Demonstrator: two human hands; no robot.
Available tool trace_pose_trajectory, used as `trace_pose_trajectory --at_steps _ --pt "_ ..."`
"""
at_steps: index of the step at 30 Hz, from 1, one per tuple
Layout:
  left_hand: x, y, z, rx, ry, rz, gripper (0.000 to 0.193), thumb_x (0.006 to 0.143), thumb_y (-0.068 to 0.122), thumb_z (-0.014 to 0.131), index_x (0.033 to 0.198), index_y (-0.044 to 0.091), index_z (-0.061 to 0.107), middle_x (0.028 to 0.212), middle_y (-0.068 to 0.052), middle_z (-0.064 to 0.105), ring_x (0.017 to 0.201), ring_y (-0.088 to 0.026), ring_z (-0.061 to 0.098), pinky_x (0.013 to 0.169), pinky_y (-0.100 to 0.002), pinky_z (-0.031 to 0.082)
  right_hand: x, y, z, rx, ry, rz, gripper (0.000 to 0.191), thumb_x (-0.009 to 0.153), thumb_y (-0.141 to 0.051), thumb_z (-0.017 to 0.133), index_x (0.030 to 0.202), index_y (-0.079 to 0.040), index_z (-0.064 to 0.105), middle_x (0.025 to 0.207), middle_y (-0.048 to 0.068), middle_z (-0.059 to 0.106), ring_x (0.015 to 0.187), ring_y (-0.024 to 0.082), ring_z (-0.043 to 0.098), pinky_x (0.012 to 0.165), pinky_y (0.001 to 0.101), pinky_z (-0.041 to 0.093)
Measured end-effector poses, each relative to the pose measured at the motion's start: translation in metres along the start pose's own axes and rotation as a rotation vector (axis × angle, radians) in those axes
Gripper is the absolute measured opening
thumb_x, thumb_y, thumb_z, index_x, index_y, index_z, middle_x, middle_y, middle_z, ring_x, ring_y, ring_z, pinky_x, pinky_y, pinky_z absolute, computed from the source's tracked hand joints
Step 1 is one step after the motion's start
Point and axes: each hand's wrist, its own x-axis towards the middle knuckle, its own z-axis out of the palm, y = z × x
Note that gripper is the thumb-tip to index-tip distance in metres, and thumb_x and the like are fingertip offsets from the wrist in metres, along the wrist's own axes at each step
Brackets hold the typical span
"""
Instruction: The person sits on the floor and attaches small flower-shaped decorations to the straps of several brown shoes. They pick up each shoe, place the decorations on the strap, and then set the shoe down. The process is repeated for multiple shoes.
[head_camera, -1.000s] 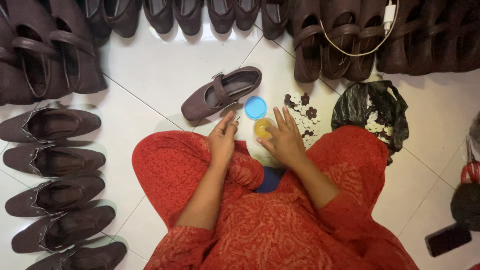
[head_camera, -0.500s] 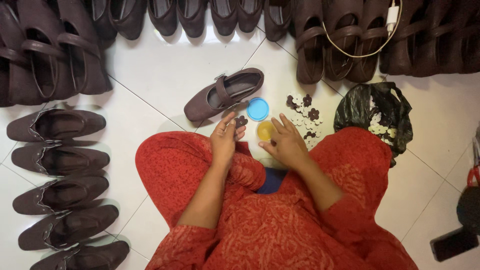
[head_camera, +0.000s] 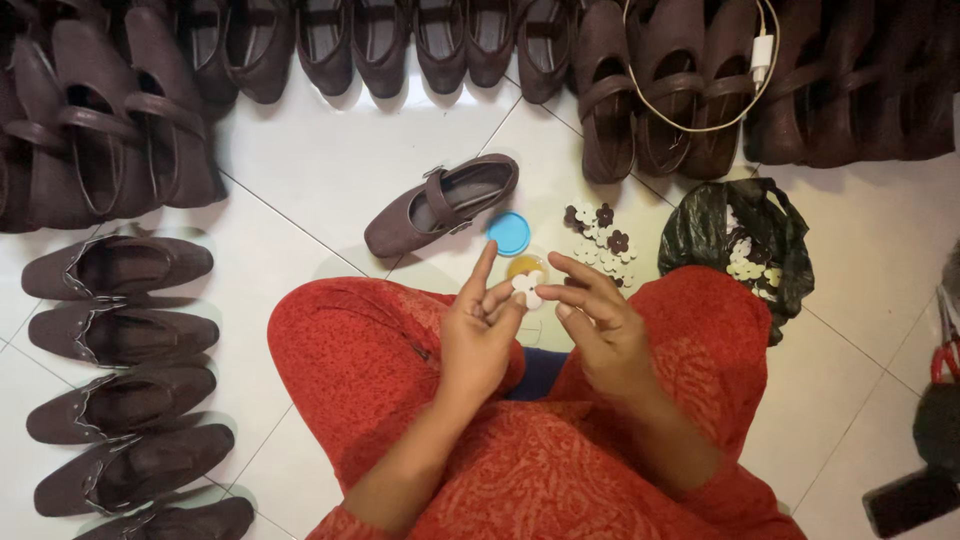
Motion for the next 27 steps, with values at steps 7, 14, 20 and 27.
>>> trace_pose_trajectory --at_steps 7,14,20,27 --pt "-0.012 0.005 0.003 -0.089 -0.075 -0.013 0.073 0.095 -0.008 0.053 0.163 0.010 0.032 0.122 -0.016 0.066 0.101 -0.009 0.063 0.094 -0.027 0.058 -0.003 0.001 0.003 -0.371 0.078 -0.244 0.031 0.095 -0.002 0.063 0.123 -0.009 0.075 0.147 0.014 0.060 0.139 0.030 0.056 0.116 0.0414 0.044" --pt "-0.013 0.006 0.000 -0.147 -0.091 -0.028 0.071 0.100 -0.004 0.050 0.164 0.010 0.025 0.127 -0.016 0.066 0.112 -0.013 0.064 0.096 -0.029 0.056 -0.005 0.004 0.002 -0.681 0.062 -0.514 0.046 0.085 0.002 0.070 0.128 -0.015 0.072 0.147 0.016 0.056 0.139 0.036 0.051 0.115 0.0469 0.044" --pt "-0.011 0.003 -0.007 -0.119 -0.051 -0.061 0.071 0.098 -0.005 0.051 0.163 0.009 0.025 0.124 -0.019 0.065 0.112 -0.014 0.064 0.096 -0.032 0.059 -0.003 0.004 -0.004 -0.808 0.099 -0.546 0.043 0.085 -0.001 0.072 0.125 -0.018 0.073 0.146 0.015 0.057 0.138 0.035 0.050 0.113 0.0466 0.045" --pt "-0.009 -0.001 -0.011 -0.119 -0.082 -0.101 0.072 0.098 -0.004 0.052 0.164 0.009 0.025 0.128 -0.021 0.061 0.111 -0.015 0.062 0.095 -0.031 0.058 -0.002 0.006 0.000 -0.748 0.055 -0.572 0.041 0.087 0.000 0.071 0.125 -0.015 0.074 0.147 0.016 0.056 0.139 0.035 0.050 0.114 0.0465 0.046"
